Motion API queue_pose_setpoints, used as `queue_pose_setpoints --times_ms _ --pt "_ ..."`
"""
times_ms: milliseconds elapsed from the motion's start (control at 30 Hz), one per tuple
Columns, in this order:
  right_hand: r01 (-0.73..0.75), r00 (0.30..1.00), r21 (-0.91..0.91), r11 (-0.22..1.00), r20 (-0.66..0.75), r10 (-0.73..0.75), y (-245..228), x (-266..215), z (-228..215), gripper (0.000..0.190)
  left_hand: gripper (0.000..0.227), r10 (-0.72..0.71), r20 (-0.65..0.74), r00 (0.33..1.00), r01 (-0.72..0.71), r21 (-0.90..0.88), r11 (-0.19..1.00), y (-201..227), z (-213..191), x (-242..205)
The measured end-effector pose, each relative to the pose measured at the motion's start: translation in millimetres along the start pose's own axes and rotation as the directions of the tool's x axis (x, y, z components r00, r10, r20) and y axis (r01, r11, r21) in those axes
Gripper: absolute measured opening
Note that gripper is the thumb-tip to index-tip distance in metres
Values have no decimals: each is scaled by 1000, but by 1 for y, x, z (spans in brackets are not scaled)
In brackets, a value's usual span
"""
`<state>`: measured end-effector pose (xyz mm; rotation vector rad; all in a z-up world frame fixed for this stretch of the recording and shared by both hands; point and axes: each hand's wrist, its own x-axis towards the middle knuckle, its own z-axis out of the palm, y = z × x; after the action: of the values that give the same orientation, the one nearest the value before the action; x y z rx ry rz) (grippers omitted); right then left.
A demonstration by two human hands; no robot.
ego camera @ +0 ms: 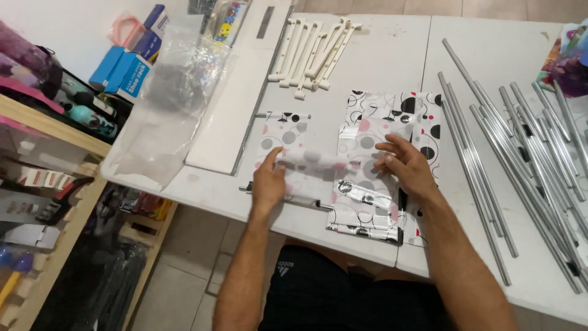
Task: Assembling a multi-tier shelf by threading metal support rods through fabric liners.
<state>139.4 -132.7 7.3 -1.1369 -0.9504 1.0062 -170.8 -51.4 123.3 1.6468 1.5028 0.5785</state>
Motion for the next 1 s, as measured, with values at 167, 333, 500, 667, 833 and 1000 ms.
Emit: queue_pose_setpoints --times_ms 167,333,500,667,833,1000 --pt "-59 998 -58 997 -34 57 -5 1 0 51 52 -83 114 990 51 255 966 -74 -20 46" --pt "-130 991 -255 958 -33 126 -16 -5 11 44 46 -103 168 980 38 353 935 -85 -24 47" --pt "171 983 -805 568 182 -38 -26 -21 59 31 42 -46 135 990 3 307 952 -78 -21 33" --pt "171 932 -916 362 270 243 -41 -26 141 48 41 61 102 993 -84 232 969 -70 -24 19" --pt "96 907 -945 313 212 364 -32 -19 179 82 33 210 41 977 -214 173 961 -83 -16 14" --pt "-19 896 -972 234 87 434 -33 -8 193 44 28 310 -44 950 -297 192 936 -93 -12 7"
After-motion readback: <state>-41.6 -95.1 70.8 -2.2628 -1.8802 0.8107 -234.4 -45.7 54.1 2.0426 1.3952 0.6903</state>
